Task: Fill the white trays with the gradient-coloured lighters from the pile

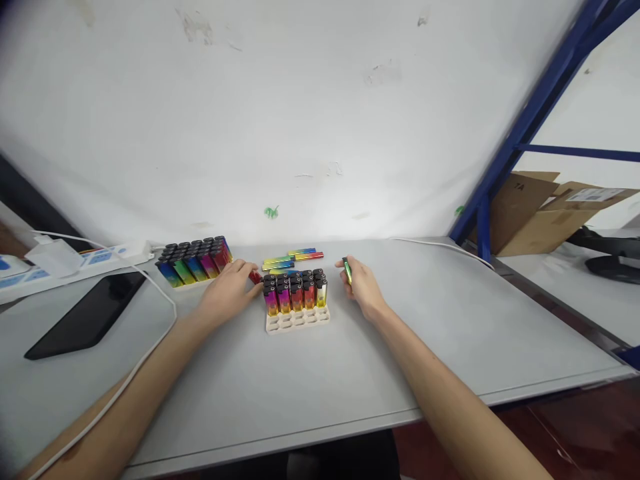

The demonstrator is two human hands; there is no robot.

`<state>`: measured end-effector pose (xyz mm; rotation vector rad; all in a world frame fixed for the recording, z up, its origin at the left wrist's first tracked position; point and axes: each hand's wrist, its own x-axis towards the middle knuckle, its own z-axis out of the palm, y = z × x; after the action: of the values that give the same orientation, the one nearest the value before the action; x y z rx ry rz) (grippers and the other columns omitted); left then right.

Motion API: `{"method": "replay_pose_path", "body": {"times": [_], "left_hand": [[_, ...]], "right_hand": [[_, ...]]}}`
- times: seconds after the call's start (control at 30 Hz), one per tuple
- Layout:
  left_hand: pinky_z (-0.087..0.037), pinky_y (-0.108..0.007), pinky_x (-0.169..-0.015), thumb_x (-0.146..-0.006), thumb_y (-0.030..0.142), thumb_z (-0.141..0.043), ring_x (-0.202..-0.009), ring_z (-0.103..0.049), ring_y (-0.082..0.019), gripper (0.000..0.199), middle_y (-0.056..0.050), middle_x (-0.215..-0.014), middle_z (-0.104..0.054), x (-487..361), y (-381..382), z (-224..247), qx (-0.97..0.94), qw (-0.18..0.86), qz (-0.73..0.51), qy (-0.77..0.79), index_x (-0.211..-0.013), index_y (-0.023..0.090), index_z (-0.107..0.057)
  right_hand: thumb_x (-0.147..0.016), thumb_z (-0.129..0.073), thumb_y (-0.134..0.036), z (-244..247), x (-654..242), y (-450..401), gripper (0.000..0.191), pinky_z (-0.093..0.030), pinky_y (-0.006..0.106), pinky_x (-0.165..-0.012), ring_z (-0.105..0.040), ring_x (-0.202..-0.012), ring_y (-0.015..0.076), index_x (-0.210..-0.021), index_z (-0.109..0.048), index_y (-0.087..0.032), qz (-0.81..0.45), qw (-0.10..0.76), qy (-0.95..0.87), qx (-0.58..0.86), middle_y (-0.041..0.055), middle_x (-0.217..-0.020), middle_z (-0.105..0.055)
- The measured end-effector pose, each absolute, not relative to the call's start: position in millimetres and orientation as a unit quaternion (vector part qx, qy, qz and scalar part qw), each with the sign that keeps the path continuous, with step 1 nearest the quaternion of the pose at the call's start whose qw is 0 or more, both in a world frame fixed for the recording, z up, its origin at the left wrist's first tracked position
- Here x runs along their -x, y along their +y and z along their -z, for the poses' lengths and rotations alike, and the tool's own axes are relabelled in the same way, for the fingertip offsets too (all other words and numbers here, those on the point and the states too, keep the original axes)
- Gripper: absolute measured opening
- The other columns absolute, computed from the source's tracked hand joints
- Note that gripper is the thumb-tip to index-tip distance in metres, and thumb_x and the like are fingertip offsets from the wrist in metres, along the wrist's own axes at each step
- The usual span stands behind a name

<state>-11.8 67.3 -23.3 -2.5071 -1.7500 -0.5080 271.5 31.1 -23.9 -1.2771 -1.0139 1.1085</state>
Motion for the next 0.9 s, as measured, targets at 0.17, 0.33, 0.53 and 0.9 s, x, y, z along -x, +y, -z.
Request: {"method": "replay_pose_path", "body": {"times": [0.17, 0.33, 0.53, 0.9], "left_hand": [[-0.046, -0.041, -0.094, -0.09, 0.038, -0.052, -0.112, -0.053, -0.031, 0.025, -0.012, -0.108, -0.062, 14.2, 67.8, 20.8, 0.822, 0.03, 0.146, -0.549, -0.1, 0.019, -0.064], [-0.045, -0.042, -0.092, -0.091, 0.04, -0.051, -0.106, -0.055, -0.03, 0.027, -0.011, -0.104, -0.064, 12.1, 65.8, 20.2, 0.832, 0.059, 0.149, -0.531, -0.099, 0.02, -0.066], [-0.045, -0.043, -0.092, -0.095, 0.027, -0.04, -0.103, -0.056, -0.029, 0.03, -0.01, -0.101, -0.069, 10.6, 65.1, 17.2, 0.838, 0.046, 0.172, -0.516, -0.099, 0.019, -0.068], [-0.046, -0.041, -0.092, -0.085, 0.01, -0.043, -0.106, -0.055, -0.029, 0.034, -0.008, -0.107, -0.068, 16.0, 69.5, 26.9, 0.869, 0.018, 0.154, -0.469, -0.102, 0.023, -0.069]], "right_hand": [[-0.086, -0.053, -0.058, 23.5, -264.1, 25.3, 0.039, -0.039, 0.023, -0.045, -0.049, -0.057, 0.0123, -0.102, -0.06, -0.023, -0.457, 0.529, -0.489, 0.522, -0.0016, -0.072, -0.056], [-0.086, -0.05, -0.067, 23.3, -262.8, 22.1, 0.046, -0.04, 0.023, -0.044, -0.049, -0.053, 0.0124, -0.107, -0.058, -0.027, -0.481, 0.522, -0.496, 0.5, -0.0057, -0.064, -0.045], [-0.087, -0.045, -0.068, 27.4, -266.7, 24.2, 0.05, -0.02, 0.022, -0.039, -0.029, -0.043, 0.0077, -0.085, -0.059, -0.02, -0.519, 0.526, -0.468, 0.484, -0.0066, -0.059, -0.034], [-0.081, -0.061, -0.064, 19.5, -262.6, 20.9, 0.043, -0.02, 0.018, -0.04, -0.033, -0.044, 0.007, -0.087, -0.042, -0.026, -0.507, 0.553, -0.462, 0.473, -0.009, -0.061, -0.042]]}}
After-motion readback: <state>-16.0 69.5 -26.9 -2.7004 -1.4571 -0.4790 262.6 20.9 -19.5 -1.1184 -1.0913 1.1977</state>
